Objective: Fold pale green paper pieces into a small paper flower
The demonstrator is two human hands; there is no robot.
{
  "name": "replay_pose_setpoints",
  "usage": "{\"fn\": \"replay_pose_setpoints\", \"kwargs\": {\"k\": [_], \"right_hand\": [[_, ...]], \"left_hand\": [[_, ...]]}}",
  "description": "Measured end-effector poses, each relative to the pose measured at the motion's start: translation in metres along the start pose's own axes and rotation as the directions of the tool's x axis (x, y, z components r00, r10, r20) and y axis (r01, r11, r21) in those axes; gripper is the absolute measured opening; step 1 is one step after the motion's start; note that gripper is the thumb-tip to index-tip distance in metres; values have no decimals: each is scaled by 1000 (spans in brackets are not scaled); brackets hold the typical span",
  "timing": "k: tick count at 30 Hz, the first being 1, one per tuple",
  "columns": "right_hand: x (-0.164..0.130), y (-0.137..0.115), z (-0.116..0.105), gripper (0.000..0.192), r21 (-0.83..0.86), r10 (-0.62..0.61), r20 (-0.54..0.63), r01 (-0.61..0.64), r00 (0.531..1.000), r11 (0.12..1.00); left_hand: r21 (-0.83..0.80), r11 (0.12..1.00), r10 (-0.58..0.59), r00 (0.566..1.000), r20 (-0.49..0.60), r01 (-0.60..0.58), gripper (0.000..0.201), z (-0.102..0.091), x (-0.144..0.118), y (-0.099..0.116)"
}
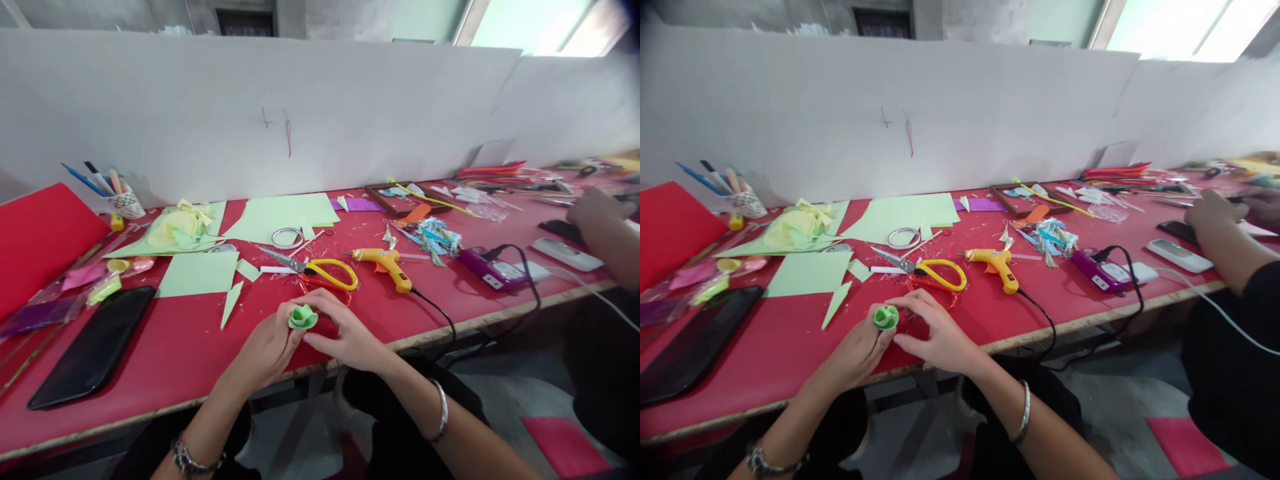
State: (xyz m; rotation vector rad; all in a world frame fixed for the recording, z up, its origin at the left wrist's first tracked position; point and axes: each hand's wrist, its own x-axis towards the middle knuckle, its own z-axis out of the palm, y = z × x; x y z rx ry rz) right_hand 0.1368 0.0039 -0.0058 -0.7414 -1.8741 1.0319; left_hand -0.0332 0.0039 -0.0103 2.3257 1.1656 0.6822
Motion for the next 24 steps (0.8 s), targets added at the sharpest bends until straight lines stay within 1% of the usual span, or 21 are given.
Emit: {"fn": "replay_pose_setpoints", "kwargs": {"k": [3, 6, 7, 8, 12, 16, 20, 22, 24], "right_hand": [[3, -2, 0, 39, 107, 15, -26, -12, 1000, 994], [6, -3, -1, 20, 59, 55, -65, -51, 996, 997], [6, -4, 0, 16, 43, 66, -82, -63, 994, 997], [7, -4, 0, 14, 36, 77, -92, -74, 993, 997], [9, -1, -2, 12, 66, 125, -132, -117, 983, 991], [11, 0, -12, 12, 137, 161, -216, -133, 963, 982], [12, -2, -26, 16, 208, 230, -248, -180, 941, 961], [12, -2, -29, 18, 173, 244, -258, -204, 935, 964], [13, -2, -29, 20, 127, 265, -253, -239, 931, 963]], "left_hand": [[-104, 994, -31, 999, 10, 32, 31, 2, 0, 2], [-142, 989, -32, 999, 4, 32, 36, 6, 2, 1], [-133, 990, -41, 999, 34, 45, 37, 7, 2, 0], [-118, 991, -54, 998, 42, 58, 37, 9, 3, -1], [-56, 995, -77, 996, 49, 79, 38, 10, 6, -4], [-21, 997, -75, 997, -2, 75, 35, 7, 8, -5], [-88, 992, -93, 995, -40, 89, 33, 5, 8, -5], [-139, 986, -97, 994, -45, 90, 35, 5, 8, -6], [-202, 971, -139, 989, -57, 125, 33, 3, 9, -9]]}}
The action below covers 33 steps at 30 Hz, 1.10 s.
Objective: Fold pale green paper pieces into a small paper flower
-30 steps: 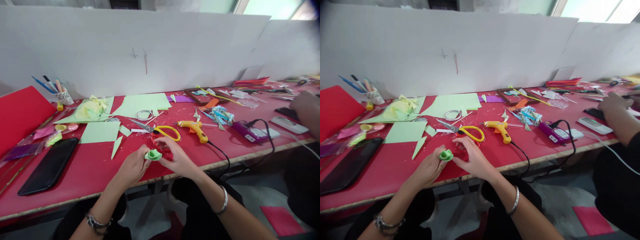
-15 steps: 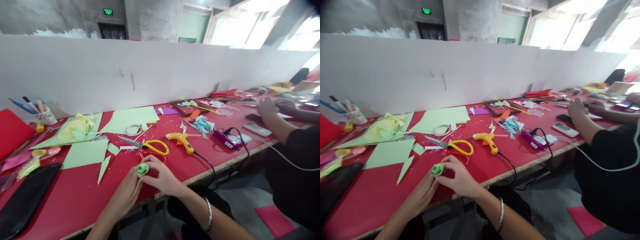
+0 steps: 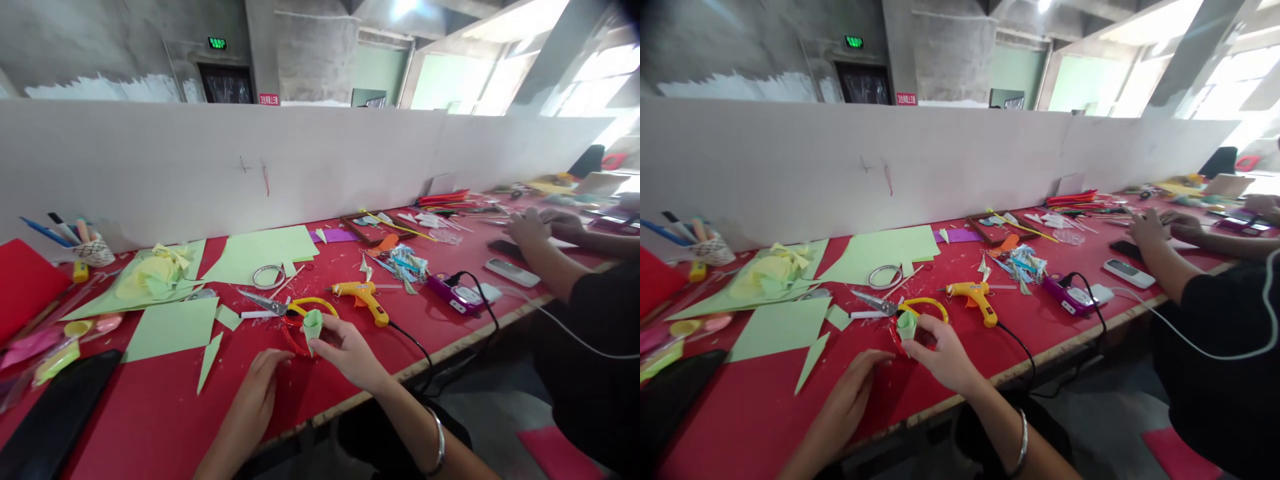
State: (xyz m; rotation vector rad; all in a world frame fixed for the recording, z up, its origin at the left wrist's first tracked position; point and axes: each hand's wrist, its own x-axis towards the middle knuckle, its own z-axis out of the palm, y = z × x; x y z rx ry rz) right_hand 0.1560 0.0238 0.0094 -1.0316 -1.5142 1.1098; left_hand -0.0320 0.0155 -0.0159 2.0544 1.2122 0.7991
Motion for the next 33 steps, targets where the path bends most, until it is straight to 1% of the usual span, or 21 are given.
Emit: {"fn": "replay_pose_setpoints", "kwargs": {"k": [2, 3, 5, 6, 8, 9, 10, 11, 12, 14, 15, 17, 18, 20, 21, 24, 27, 28, 30, 31, 33], "right_hand": [[0, 2, 3, 23, -41, 29, 43, -27, 999, 999], [0, 3, 6, 24, -62, 37, 65, -33, 997, 998], [-1, 7, 12, 31, -113, 37, 86, -27, 996, 993], [-1, 9, 16, 36, -139, 38, 86, -26, 996, 990], [-3, 13, 26, 45, -183, 52, 88, -35, 995, 983], [-4, 15, 31, 47, -207, 70, 101, -47, 992, 977], [-5, 16, 36, 48, -250, 82, 119, -50, 990, 967], [-6, 17, 41, 47, -339, 89, 138, -38, 986, 940], [-7, 18, 46, 44, -437, 95, 142, -23, 985, 899], [-6, 17, 53, 41, -596, 96, 131, 1, 987, 803], [-4, 16, 55, 40, -649, 101, 121, 2, 987, 760], [-1, 13, 57, 36, -712, 124, 104, -13, 987, 702], [1, 12, 57, 34, -732, 138, 97, -24, 986, 681], [5, 10, 56, 32, -753, 150, 89, -32, 985, 657], [6, 10, 55, 32, -754, 143, 91, -26, 986, 656], [5, 9, 53, 36, -735, 92, 102, 13, 990, 677], [-1, 8, 50, 34, -704, 38, 99, 43, 994, 709], [-4, 7, 48, 32, -672, 14, 114, 67, 993, 738], [-10, 5, 46, 29, -561, -40, 185, 138, 982, 816], [-12, 4, 45, 29, -499, -64, 225, 171, 972, 850], [-17, 4, 43, 31, -409, -109, 281, 222, 953, 885]], "left_hand": [[-79, 993, -90, 994, -58, 85, 28, -5, 2, -3], [-128, 983, -147, 984, -96, 134, 26, -9, 2, -4], [-234, 946, -266, 951, -159, 225, 30, -19, 3, -5], [-285, 923, -315, 934, -170, 259, 34, -23, 2, -5], [-373, 879, -382, 907, -176, 298, 41, -31, 0, -5], [-408, 864, -398, 898, -188, 297, 42, -33, -1, -5], [-438, 854, -403, 889, -218, 280, 41, -35, -3, -4], [-461, 852, -398, 880, -258, 249, 38, -36, -5, -4], [-474, 856, -384, 869, -311, 208, 34, -37, -7, -4], [-473, 868, -346, 865, -363, 149, 27, -38, -10, -5], [-464, 876, -325, 875, -359, 135, 26, -38, -11, -5], [-426, 895, -282, 910, -304, 135, 28, -36, -12, -4], [-397, 908, -258, 928, -270, 137, 29, -35, -12, -3], [-336, 933, -221, 944, -244, 131, 28, -32, -11, -1], [-320, 939, -215, 943, -252, 128, 27, -30, -11, 1], [-334, 934, -235, 920, -313, 125, 26, -25, -11, 6], [-311, 936, -269, 906, -327, 166, 27, -23, -14, 8], [-295, 937, -280, 905, -321, 186, 28, -22, -15, 9], [-268, 941, -287, 908, -306, 207, 28, -22, -16, 10], [-264, 943, -281, 913, -297, 204, 29, -22, -17, 10], [-273, 945, -254, 932, -258, 182, 31, -21, -18, 11]]}}
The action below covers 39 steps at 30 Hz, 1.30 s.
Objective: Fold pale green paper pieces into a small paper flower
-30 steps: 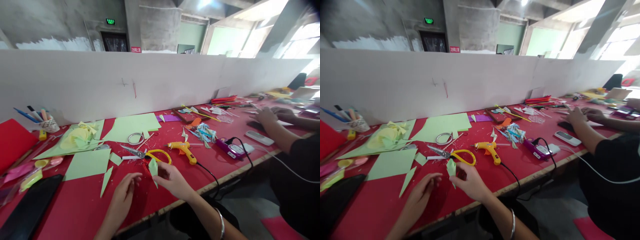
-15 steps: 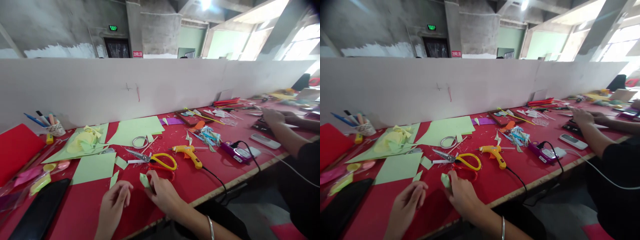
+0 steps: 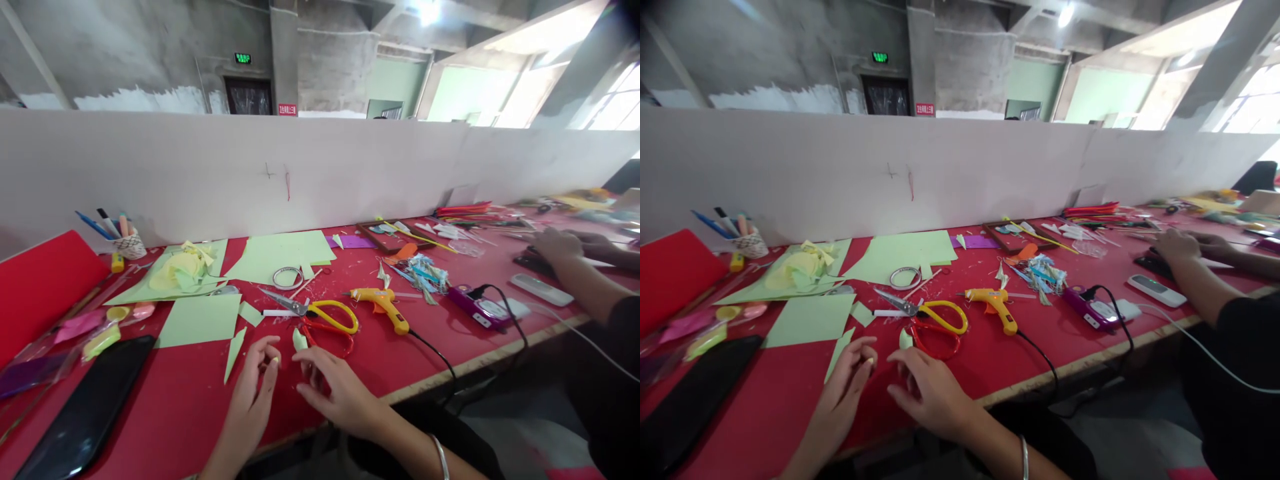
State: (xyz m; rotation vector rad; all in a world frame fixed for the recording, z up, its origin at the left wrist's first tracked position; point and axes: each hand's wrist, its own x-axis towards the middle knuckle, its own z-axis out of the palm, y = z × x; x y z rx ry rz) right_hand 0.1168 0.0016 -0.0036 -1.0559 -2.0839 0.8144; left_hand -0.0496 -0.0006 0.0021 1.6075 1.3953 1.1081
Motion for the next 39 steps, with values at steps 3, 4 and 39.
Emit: {"fn": "replay_pose_setpoints", "kwargs": {"k": [3, 4, 39], "right_hand": [[-2, 1, 2, 28, 61, -79, -20, 80, 997, 995], [-3, 1, 3, 26, 78, -96, -42, 99, 994, 992], [-7, 12, 0, 20, 90, -217, -392, 272, 894, 958]], "left_hand": [[-50, 999, 19, 992, 124, -13, 38, 2, -2, -1], [-65, 998, 17, 986, 164, -6, 42, 2, -2, -1], [112, 977, 156, 964, 216, -183, 22, 19, 6, 11]]}}
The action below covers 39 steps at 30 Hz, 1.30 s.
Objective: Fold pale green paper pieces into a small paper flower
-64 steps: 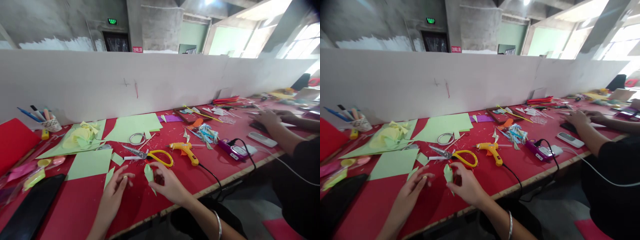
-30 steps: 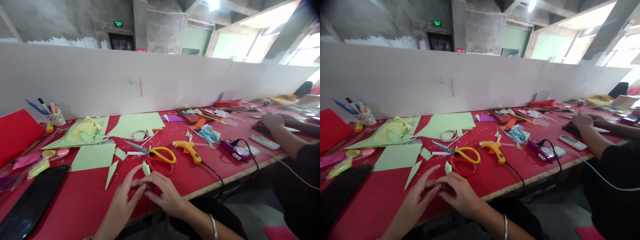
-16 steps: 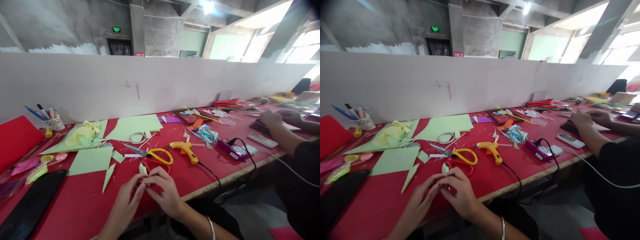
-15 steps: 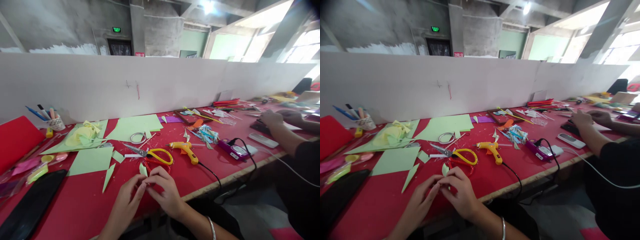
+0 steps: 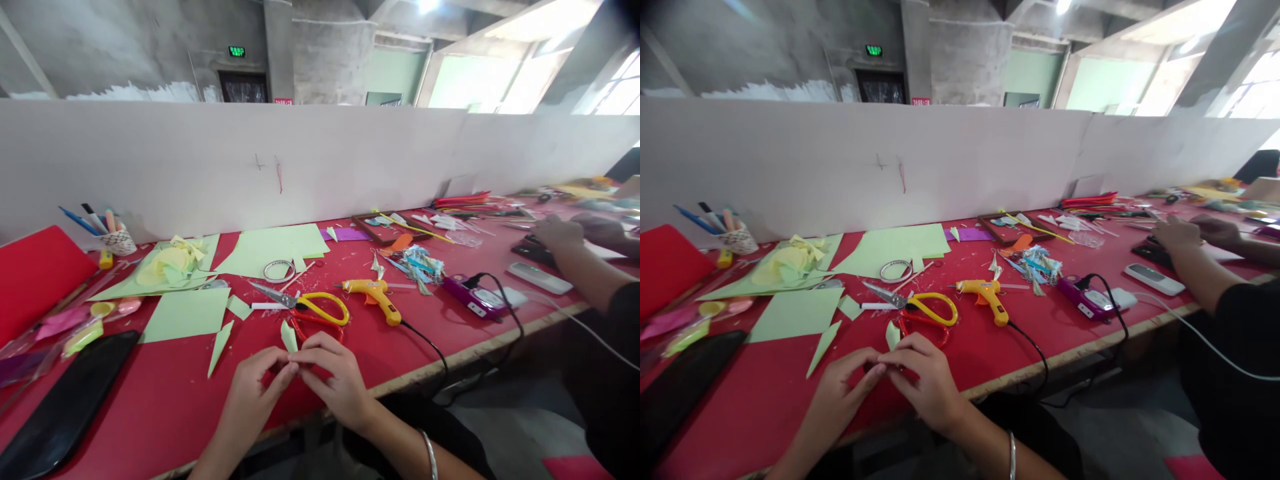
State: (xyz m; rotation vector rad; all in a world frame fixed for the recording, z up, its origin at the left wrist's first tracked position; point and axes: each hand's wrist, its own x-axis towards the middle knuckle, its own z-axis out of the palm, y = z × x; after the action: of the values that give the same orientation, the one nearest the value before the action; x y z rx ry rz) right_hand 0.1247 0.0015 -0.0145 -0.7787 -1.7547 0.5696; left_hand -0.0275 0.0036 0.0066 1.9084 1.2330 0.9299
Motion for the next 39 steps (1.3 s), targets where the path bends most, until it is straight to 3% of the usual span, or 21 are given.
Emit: {"fn": "replay_pose_setpoints", "kwargs": {"k": [7, 21, 28, 35, 39], "right_hand": [[-2, -2, 0, 20, 22, 1, -22, 0, 1000, 1000], [0, -1, 1, 16, 71, 68, -71, -63, 995, 996], [0, 0, 0, 19, 81, 91, -51, -87, 995, 993], [3, 0, -3, 12, 41, 80, -59, -78, 995, 996], [5, 1, -5, 15, -52, -6, -6, 6, 1000, 999]], "left_hand": [[-98, 995, -6, 1000, -6, 6, 21, 0, 2, 3], [-328, 929, -149, 985, 86, 169, 19, 2, 2, -2], [-358, 913, -181, 981, 70, 194, 21, 4, 2, -2], [-278, 945, -153, 984, 88, 171, 26, 3, 3, 1], [-267, 947, -157, 983, 98, 178, 27, 3, 2, 0]]}}
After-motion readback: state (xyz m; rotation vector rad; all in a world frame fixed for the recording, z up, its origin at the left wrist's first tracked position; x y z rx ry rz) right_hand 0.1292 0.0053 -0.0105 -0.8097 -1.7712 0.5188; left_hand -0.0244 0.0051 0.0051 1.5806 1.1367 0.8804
